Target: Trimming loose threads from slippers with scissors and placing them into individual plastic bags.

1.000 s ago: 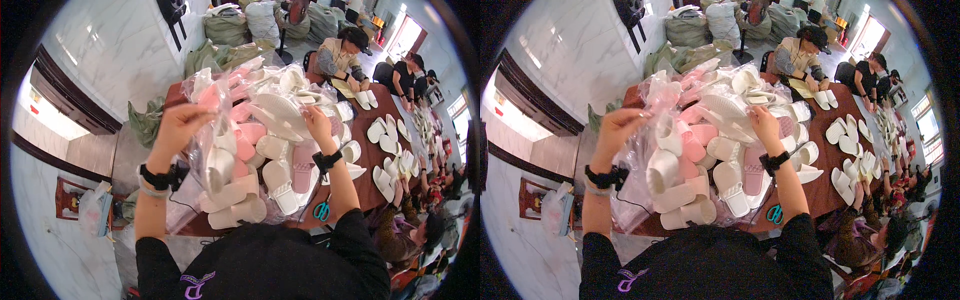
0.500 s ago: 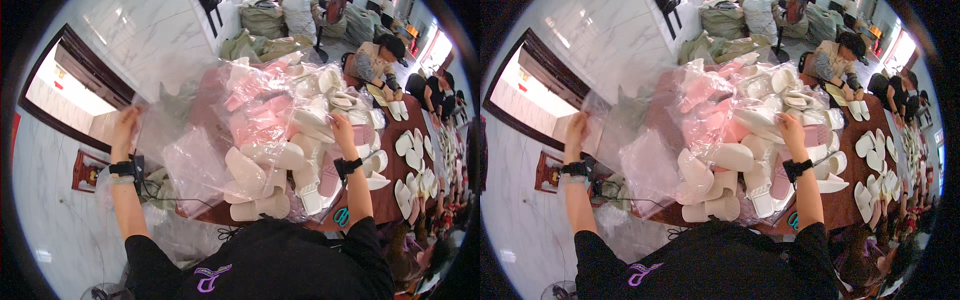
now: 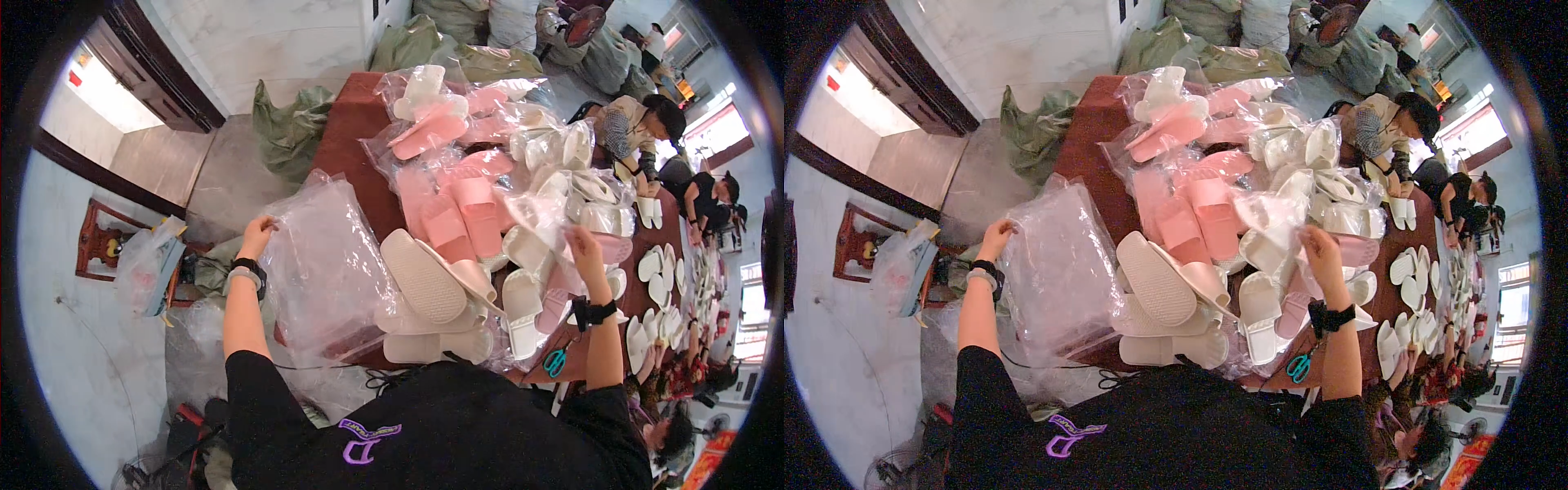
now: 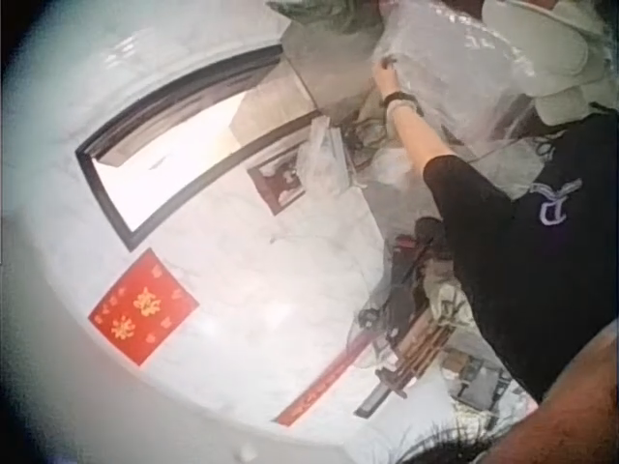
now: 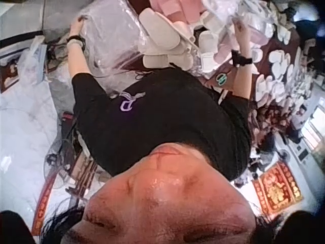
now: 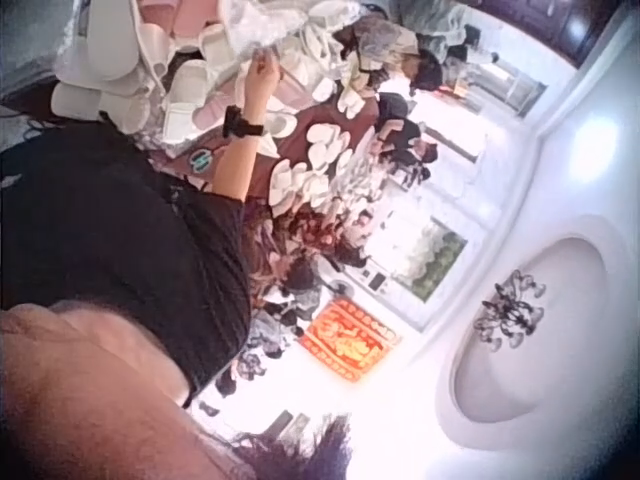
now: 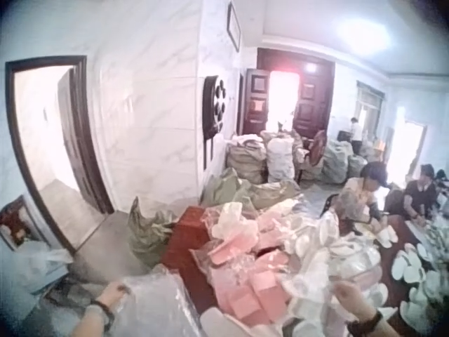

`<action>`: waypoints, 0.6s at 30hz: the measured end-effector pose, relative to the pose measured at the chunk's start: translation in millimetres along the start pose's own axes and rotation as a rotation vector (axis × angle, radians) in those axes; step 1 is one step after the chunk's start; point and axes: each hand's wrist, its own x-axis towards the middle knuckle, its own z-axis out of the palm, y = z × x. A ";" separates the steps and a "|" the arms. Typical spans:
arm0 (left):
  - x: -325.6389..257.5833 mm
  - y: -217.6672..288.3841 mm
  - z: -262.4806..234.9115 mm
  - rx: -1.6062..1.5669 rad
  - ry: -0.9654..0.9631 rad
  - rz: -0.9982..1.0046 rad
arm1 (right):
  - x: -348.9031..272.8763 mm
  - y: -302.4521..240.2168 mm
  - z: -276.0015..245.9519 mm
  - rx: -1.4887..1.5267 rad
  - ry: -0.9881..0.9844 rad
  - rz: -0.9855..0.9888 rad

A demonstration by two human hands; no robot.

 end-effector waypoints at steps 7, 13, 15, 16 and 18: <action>-8.2 14.2 47.4 0.717 0.549 0.032 | -28.0 -24.2 0.6 0.162 0.134 0.007; -64.7 107.8 141.2 0.634 0.003 0.211 | -34.4 -40.8 -41.3 0.914 0.365 0.488; -91.3 130.8 153.2 0.746 -0.206 0.058 | -18.7 -92.6 -47.7 1.125 0.528 0.676; -97.3 115.8 162.5 0.763 -0.278 0.019 | -23.5 -84.0 -50.1 1.139 0.522 0.670; -99.2 105.0 177.9 0.786 -0.352 0.011 | -43.7 -28.9 -57.9 1.274 0.155 0.752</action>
